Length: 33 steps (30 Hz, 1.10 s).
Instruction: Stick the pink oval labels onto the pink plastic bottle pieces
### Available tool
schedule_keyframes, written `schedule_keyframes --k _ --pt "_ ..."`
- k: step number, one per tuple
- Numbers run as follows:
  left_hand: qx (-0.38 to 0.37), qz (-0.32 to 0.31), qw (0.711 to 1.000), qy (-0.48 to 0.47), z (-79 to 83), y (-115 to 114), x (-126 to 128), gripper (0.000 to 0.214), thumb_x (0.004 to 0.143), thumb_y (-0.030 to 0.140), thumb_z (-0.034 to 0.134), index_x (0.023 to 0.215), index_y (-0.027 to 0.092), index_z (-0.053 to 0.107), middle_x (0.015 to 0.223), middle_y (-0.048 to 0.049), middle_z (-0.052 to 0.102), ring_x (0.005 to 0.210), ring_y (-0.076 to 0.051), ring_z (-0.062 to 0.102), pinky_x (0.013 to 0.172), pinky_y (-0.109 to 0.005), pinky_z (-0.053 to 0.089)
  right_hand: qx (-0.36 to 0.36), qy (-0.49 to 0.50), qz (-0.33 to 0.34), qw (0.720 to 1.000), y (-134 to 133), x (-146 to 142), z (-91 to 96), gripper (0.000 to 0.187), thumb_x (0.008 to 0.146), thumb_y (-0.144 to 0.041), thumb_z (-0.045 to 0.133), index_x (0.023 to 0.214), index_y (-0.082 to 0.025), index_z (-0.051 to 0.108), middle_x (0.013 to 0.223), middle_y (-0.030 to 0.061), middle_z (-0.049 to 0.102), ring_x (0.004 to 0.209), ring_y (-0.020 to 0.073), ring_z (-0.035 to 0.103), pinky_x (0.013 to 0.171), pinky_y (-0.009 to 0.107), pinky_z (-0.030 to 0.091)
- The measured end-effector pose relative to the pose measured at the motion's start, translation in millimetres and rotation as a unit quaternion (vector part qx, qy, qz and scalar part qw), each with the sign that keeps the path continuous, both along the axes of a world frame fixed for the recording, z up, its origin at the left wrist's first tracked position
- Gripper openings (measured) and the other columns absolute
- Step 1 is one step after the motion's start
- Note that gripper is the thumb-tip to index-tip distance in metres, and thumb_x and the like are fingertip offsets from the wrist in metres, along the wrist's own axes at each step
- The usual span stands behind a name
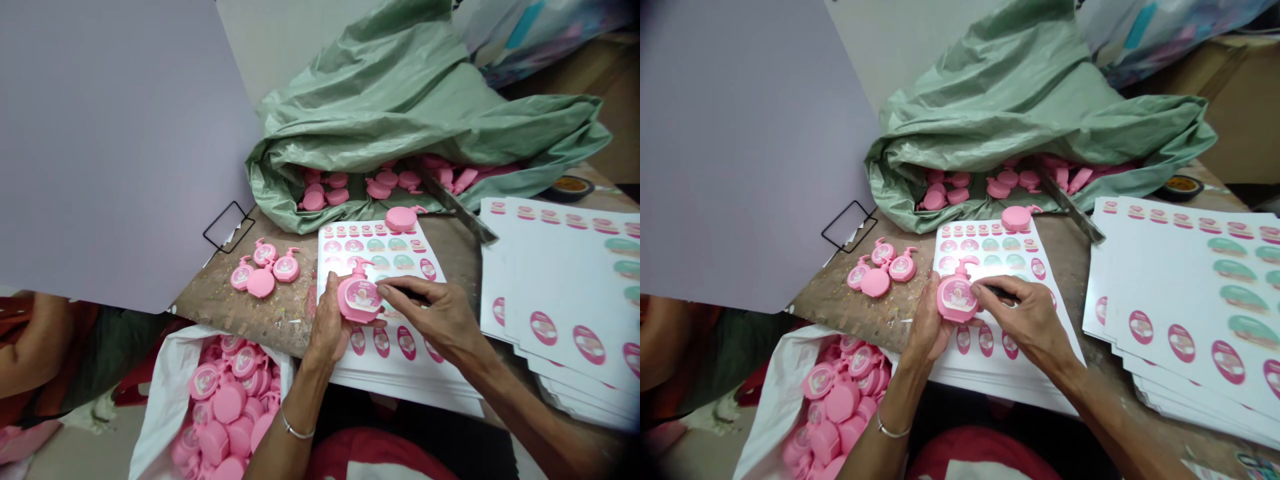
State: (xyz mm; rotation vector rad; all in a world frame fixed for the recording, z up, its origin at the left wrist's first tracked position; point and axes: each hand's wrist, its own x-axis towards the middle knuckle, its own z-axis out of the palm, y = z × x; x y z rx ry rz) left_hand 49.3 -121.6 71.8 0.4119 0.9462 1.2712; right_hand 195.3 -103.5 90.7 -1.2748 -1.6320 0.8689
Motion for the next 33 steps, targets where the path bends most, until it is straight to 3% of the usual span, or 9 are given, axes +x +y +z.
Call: schedule_keyframes --k 4,14,22,33 --pt "0.003 0.04 0.999 0.015 -0.9 -0.6 2.1 0.046 0.087 0.054 0.052 0.105 0.015 0.068 0.101 -0.0099 0.071 0.096 -0.025 0.067 0.072 -0.032 0.059 0.058 -0.035 -0.01 0.998 -4.5 -2.1 1.4 0.015 0.079 -0.035 0.067 0.083 -0.023 0.074 0.081 0.0031 0.074 0.069 0.0175 0.066 0.062 0.029 0.053" --pt "0.004 0.048 0.998 0.031 -1.4 -1.6 2.4 0.047 0.086 0.056 0.053 0.109 0.017 0.067 0.102 -0.0092 0.072 0.095 -0.023 0.067 0.07 -0.026 0.057 0.124 -0.081 0.002 0.989 -7.1 -2.8 2.4 0.012 0.082 -0.03 0.066 0.087 -0.022 0.072 0.083 0.0039 0.074 0.076 0.0189 0.067 0.072 0.034 0.052" --pt "-0.003 0.052 0.998 0.017 3.3 -2.2 3.3 0.043 0.085 0.054 0.055 0.101 0.017 0.069 0.096 -0.0072 0.072 0.092 -0.022 0.067 0.068 -0.027 0.058 0.136 -0.083 -0.002 0.987 -7.9 -3.2 3.5 0.011 0.082 -0.031 0.065 0.086 -0.024 0.072 0.082 0.0037 0.074 0.075 0.0197 0.067 0.073 0.036 0.052" --pt "-0.004 0.052 0.999 0.005 0.6 -2.1 2.9 0.045 0.086 0.055 0.054 0.106 0.017 0.068 0.095 -0.0073 0.072 0.09 -0.022 0.068 0.071 -0.03 0.059 0.137 -0.088 -0.003 0.987 -8.8 -3.1 0.7 0.012 0.082 -0.03 0.066 0.089 -0.022 0.071 0.083 0.0039 0.073 0.076 0.0194 0.066 0.074 0.036 0.051"
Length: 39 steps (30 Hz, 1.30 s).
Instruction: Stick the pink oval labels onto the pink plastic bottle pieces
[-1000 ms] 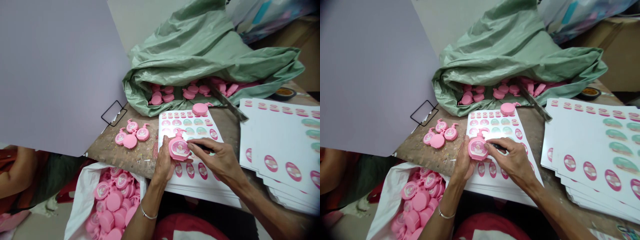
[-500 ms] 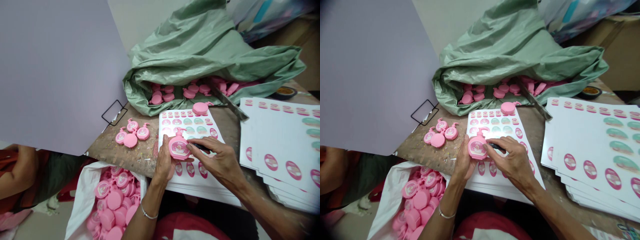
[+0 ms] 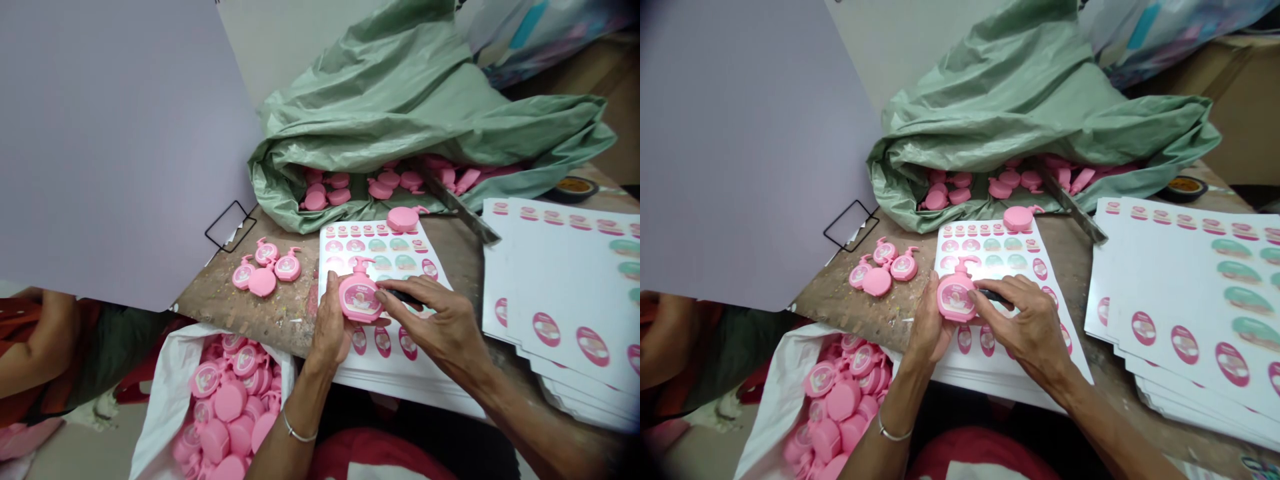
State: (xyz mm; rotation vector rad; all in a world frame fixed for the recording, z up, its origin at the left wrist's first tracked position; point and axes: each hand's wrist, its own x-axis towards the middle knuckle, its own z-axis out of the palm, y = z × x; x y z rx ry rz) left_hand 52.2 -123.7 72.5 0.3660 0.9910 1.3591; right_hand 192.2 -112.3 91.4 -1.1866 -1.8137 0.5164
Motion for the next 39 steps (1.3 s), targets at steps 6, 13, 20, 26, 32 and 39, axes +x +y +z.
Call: schedule_keyframes --k 6,13,20,26,32,39 --pt "-0.012 0.01 1.0 0.001 2.6 -0.1 0.4 0.045 0.085 0.054 0.055 0.107 0.017 0.067 0.095 -0.0079 0.072 0.091 -0.023 0.068 0.07 -0.03 0.059 -0.004 0.006 -0.004 1.0 0.1 0.4 1.3 0.012 0.081 -0.03 0.066 0.089 -0.022 0.072 0.083 0.0045 0.073 0.075 0.0195 0.066 0.071 0.035 0.052" --pt "-0.001 0.011 1.0 -0.004 5.1 -0.1 1.0 0.041 0.088 0.051 0.053 0.105 0.016 0.068 0.097 -0.0079 0.072 0.09 -0.022 0.069 0.071 -0.029 0.059 -0.045 0.046 -0.017 0.998 -0.3 -1.5 4.9 0.012 0.079 -0.032 0.067 0.084 -0.022 0.073 0.081 0.0038 0.074 0.071 0.0172 0.066 0.061 0.029 0.052" --pt "0.003 -0.039 0.999 -0.019 6.4 -1.2 0.9 0.047 0.092 0.051 0.044 0.107 0.011 0.066 0.094 -0.0106 0.072 0.088 -0.023 0.069 0.07 -0.034 0.06 -0.083 0.062 -0.013 0.995 1.2 2.9 2.0 0.013 0.079 -0.033 0.068 0.084 -0.023 0.074 0.081 0.002 0.074 0.07 0.0152 0.065 0.059 0.025 0.051" --pt "0.003 -0.019 1.0 -0.024 4.3 -0.3 0.9 0.042 0.093 0.048 0.045 0.108 0.014 0.066 0.097 -0.0087 0.072 0.089 -0.022 0.069 0.072 -0.033 0.06 -0.075 0.057 -0.013 0.995 1.6 3.2 0.7 0.013 0.079 -0.033 0.068 0.084 -0.023 0.073 0.081 0.0017 0.073 0.071 0.0156 0.065 0.06 0.026 0.051" --pt "-0.007 -0.005 1.0 -0.017 5.0 0.5 2.0 0.042 0.091 0.048 0.049 0.105 0.014 0.067 0.095 -0.0085 0.072 0.089 -0.022 0.069 0.073 -0.033 0.06 -0.028 0.034 -0.015 0.999 0.4 1.4 2.2 0.011 0.08 -0.03 0.067 0.085 -0.021 0.073 0.083 0.0035 0.074 0.076 0.0178 0.067 0.066 0.03 0.052" --pt "-0.006 -0.018 1.0 -0.006 4.1 -1.0 1.8 0.047 0.088 0.055 0.05 0.102 0.014 0.068 0.094 -0.0093 0.072 0.091 -0.023 0.069 0.073 -0.032 0.059 -0.003 0.014 -0.009 1.0 0.7 1.7 -0.3 0.011 0.081 -0.03 0.067 0.085 -0.021 0.072 0.082 0.0034 0.073 0.074 0.018 0.066 0.069 0.033 0.052"
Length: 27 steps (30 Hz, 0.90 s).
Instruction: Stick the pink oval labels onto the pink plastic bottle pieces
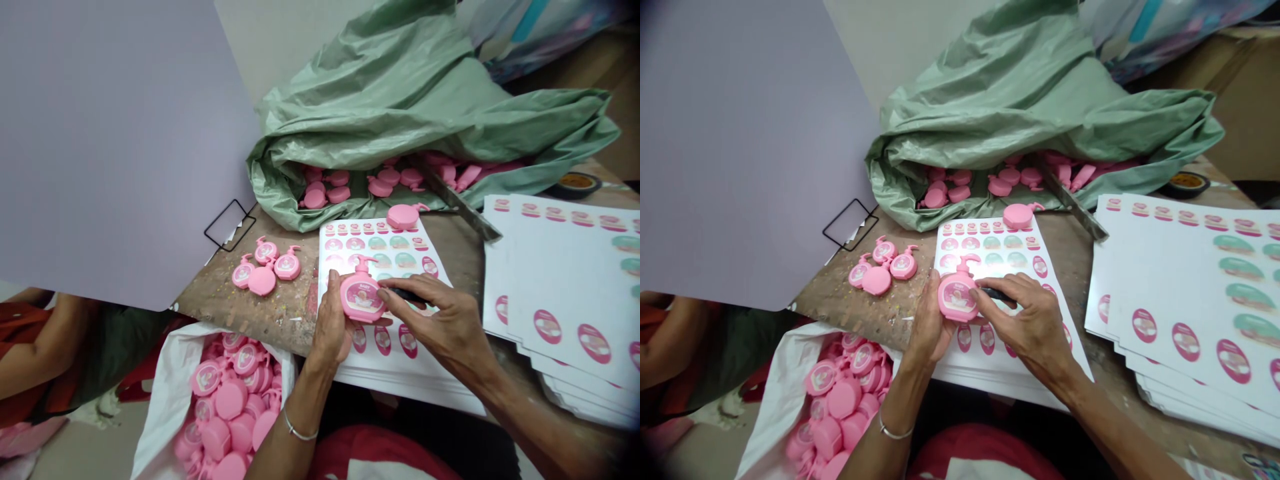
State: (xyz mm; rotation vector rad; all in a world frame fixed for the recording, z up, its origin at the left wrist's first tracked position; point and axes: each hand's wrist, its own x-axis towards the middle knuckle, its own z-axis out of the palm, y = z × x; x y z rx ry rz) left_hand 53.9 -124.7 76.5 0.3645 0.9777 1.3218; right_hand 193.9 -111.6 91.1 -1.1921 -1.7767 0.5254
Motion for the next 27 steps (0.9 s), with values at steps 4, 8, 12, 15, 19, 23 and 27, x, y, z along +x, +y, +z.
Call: schedule_keyframes --k 4,8,12,15,19,23,27 --pt "0.007 -0.019 1.0 0.007 0.6 -0.7 -0.1 0.053 0.087 0.059 0.048 0.101 0.012 0.069 0.094 -0.0114 0.072 0.092 -0.025 0.068 0.075 -0.035 0.059 0.008 -0.006 0.003 1.0 0.5 -0.1 1.2 0.012 0.081 -0.031 0.066 0.087 -0.022 0.071 0.082 0.0032 0.073 0.074 0.0178 0.066 0.07 0.033 0.051" --pt "0.011 -0.023 1.0 0.011 2.9 -0.9 0.3 0.055 0.086 0.062 0.047 0.1 0.013 0.069 0.095 -0.011 0.071 0.093 -0.025 0.068 0.075 -0.034 0.058 0.018 -0.01 0.002 1.0 0.8 -0.7 0.4 0.011 0.082 -0.031 0.066 0.086 -0.021 0.07 0.083 0.0034 0.072 0.075 0.0175 0.065 0.071 0.033 0.05" --pt "0.05 -0.027 0.998 0.032 5.1 -3.7 -2.3 0.049 0.084 0.058 0.055 0.103 0.014 0.066 0.095 -0.0097 0.07 0.092 -0.022 0.067 0.074 -0.029 0.056 0.067 -0.078 -0.035 0.994 1.7 -0.4 -3.3 0.024 0.083 -0.038 0.064 0.096 -0.018 0.068 0.084 0.0056 0.071 0.069 0.0176 0.063 0.068 0.034 0.046" --pt "0.089 -0.065 0.992 0.057 5.9 -7.2 -6.7 0.04 0.075 0.036 0.074 0.108 0.016 0.062 0.097 -0.0062 0.067 0.086 -0.019 0.067 0.073 -0.027 0.056 0.099 -0.206 -0.062 0.971 5.4 5.9 -3.9 0.037 0.088 -0.044 0.056 0.109 -0.014 0.064 0.084 0.0089 0.07 0.071 0.0217 0.063 0.071 0.038 0.043" --pt "0.09 -0.118 0.988 0.034 7.2 -10.3 -8.3 0.041 0.078 0.031 0.071 0.112 0.014 0.055 0.099 -0.0102 0.067 0.086 -0.022 0.068 0.071 -0.033 0.057 0.073 -0.264 -0.154 0.949 13.5 14.1 -2.7 0.047 0.089 -0.047 0.053 0.121 -0.013 0.058 0.095 0.0148 0.069 0.084 0.0285 0.064 0.075 0.043 0.043" --pt "0.09 -0.126 0.987 0.03 4.4 -11.9 -4.8 0.047 0.073 0.024 0.074 0.115 0.016 0.056 0.103 -0.0103 0.066 0.093 -0.023 0.067 0.08 -0.034 0.055 -0.038 -0.084 -0.036 0.995 26.1 6.9 -12.2 0.068 0.077 -0.056 0.064 0.131 -0.019 0.045 0.121 0.0142 0.061 0.101 0.0257 0.063 0.08 0.038 0.049" --pt "0.036 -0.083 0.992 0.09 -8.3 -7.9 -25.8 0.048 0.071 0.033 0.075 0.112 0.016 0.059 0.104 -0.0127 0.067 0.091 -0.027 0.067 0.076 -0.037 0.055 -0.101 -0.093 -0.062 0.989 69.3 14.2 -31.6 0.069 0.072 -0.058 0.067 0.126 -0.018 0.048 0.121 0.0154 0.061 0.108 0.0286 0.06 0.087 0.042 0.048"
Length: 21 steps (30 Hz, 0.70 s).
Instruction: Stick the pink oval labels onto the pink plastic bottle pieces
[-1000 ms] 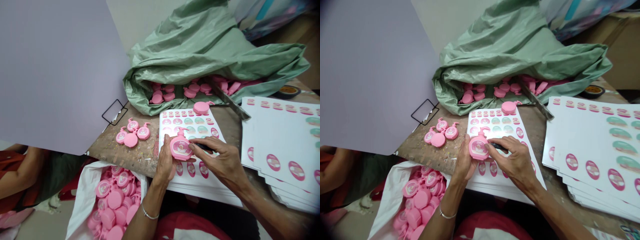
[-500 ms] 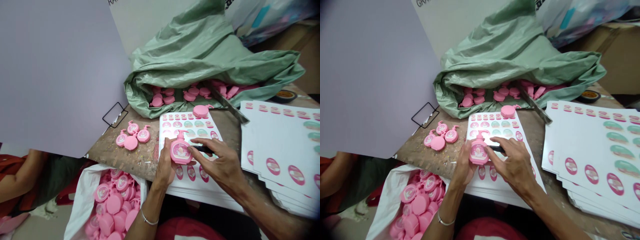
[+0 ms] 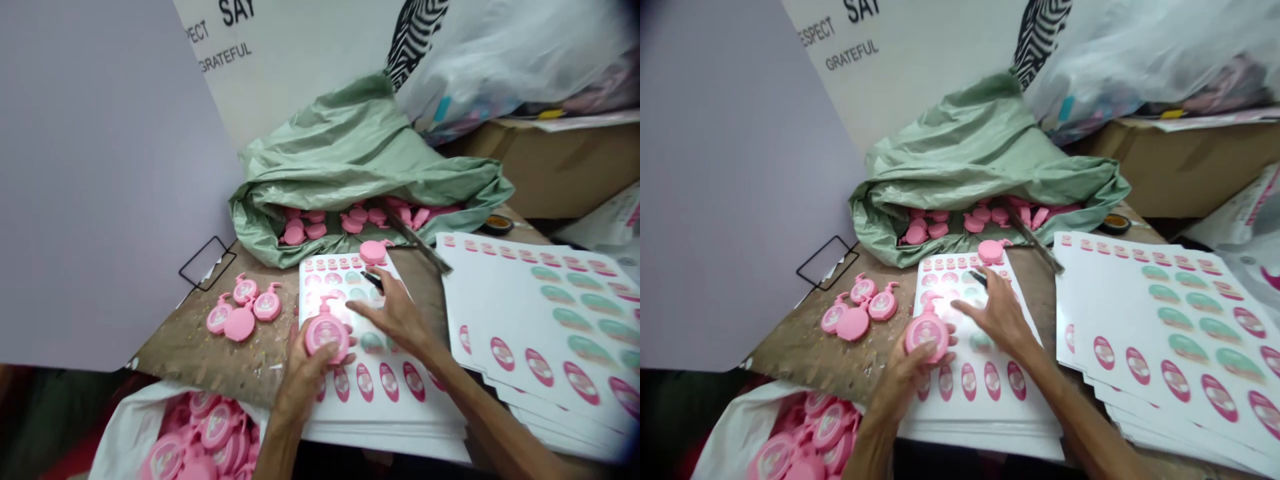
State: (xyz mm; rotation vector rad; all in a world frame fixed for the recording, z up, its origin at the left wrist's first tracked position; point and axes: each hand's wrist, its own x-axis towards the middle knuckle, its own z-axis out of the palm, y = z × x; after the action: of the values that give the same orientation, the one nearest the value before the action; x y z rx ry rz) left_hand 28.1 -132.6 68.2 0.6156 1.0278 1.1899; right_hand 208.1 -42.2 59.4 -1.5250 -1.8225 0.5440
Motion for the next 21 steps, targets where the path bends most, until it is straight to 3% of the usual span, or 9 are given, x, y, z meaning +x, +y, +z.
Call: schedule_keyframes --k 3,6,8,9,11,13,15,18,21 --pt "-0.01 0.109 0.971 0.212 -9.5 12.3 -38.3 0.041 0.077 0.048 0.065 0.103 0.016 0.063 0.099 -0.0127 0.067 0.091 -0.029 0.065 0.08 -0.043 0.052 0.009 -0.101 -0.119 0.988 49.0 21.5 -7.7 0.061 0.077 -0.055 0.063 0.12 -0.013 0.053 0.11 0.02 0.065 0.105 0.0323 0.06 0.085 0.044 0.045" --pt "0.06 0.206 0.842 0.495 -8.3 24.7 -70.0 0.04 0.081 0.05 0.058 0.1 0.015 0.064 0.106 -0.0155 0.064 0.108 -0.035 0.056 0.097 -0.051 0.041 -0.013 -0.191 -0.163 0.968 87.7 34.4 -9.5 0.059 0.075 -0.056 0.064 0.111 -0.01 0.058 0.1 0.024 0.066 0.1 0.0355 0.061 0.079 0.044 0.044" --pt "0.141 0.269 0.749 0.589 -2.7 28.8 -74.3 0.04 0.08 0.047 0.06 0.105 0.015 0.062 0.121 -0.017 0.057 0.122 -0.036 0.045 0.105 -0.053 0.031 -0.025 -0.212 -0.153 0.965 101.0 34.9 -10.0 0.053 0.075 -0.055 0.064 0.103 -0.009 0.061 0.096 0.0258 0.066 0.097 0.0363 0.062 0.077 0.045 0.043" --pt "0.174 0.286 0.731 0.594 0.1 30.1 -70.6 0.039 0.08 0.044 0.061 0.107 0.016 0.061 0.124 -0.0161 0.055 0.124 -0.035 0.043 0.107 -0.051 0.03 -0.027 -0.215 -0.146 0.965 103.6 33.8 -10.0 0.051 0.076 -0.055 0.064 0.1 -0.009 0.062 0.095 0.026 0.066 0.097 0.0366 0.062 0.077 0.045 0.043" --pt "0.199 0.258 0.78 0.535 3.1 34.3 -54.0 0.031 0.082 0.041 0.059 0.104 0.019 0.062 0.118 -0.0129 0.059 0.116 -0.029 0.051 0.102 -0.046 0.038 -0.028 -0.211 -0.137 0.967 101.8 31.0 -8.9 0.051 0.076 -0.054 0.064 0.101 -0.009 0.063 0.094 0.0254 0.067 0.097 0.037 0.062 0.077 0.046 0.043" --pt "0.154 0.161 0.886 0.406 1.7 43.8 -31.3 0.026 0.084 0.042 0.057 0.094 0.019 0.063 0.098 -0.0101 0.065 0.094 -0.024 0.061 0.085 -0.038 0.05 -0.035 -0.207 -0.128 0.969 91.6 27.8 -5.7 0.053 0.075 -0.054 0.063 0.104 -0.01 0.063 0.093 0.0233 0.068 0.095 0.0356 0.064 0.077 0.045 0.045" --pt "0.085 0.092 0.951 0.282 -1.8 58.0 -9.5 0.032 0.081 0.048 0.06 0.088 0.017 0.062 0.089 -0.0089 0.065 0.08 -0.021 0.063 0.07 -0.033 0.053 -0.034 -0.166 -0.096 0.981 74.5 23.1 -0.5 0.054 0.073 -0.053 0.065 0.107 -0.012 0.063 0.094 0.0191 0.07 0.091 0.0314 0.066 0.077 0.041 0.047" --pt "0.02 -0.031 0.994 0.099 -3.3 76.6 11.9 0.046 0.074 0.058 0.065 0.087 0.015 0.061 0.084 -0.0088 0.066 0.071 -0.019 0.065 0.06 -0.029 0.053 0.001 -0.034 0.06 0.998 41.2 12.0 7.3 0.055 0.069 -0.049 0.07 0.112 -0.016 0.06 0.103 0.0123 0.069 0.092 0.0238 0.066 0.08 0.036 0.051" --pt "0.025 -0.087 0.996 -0.007 -0.3 78.3 14.4 0.044 0.075 0.053 0.067 0.091 0.013 0.062 0.085 -0.0107 0.069 0.07 -0.019 0.067 0.059 -0.027 0.054 -0.005 0.057 0.18 0.982 11.1 2.3 9.2 0.056 0.072 -0.048 0.069 0.118 -0.019 0.055 0.113 0.0095 0.065 0.098 0.0205 0.064 0.082 0.033 0.052"
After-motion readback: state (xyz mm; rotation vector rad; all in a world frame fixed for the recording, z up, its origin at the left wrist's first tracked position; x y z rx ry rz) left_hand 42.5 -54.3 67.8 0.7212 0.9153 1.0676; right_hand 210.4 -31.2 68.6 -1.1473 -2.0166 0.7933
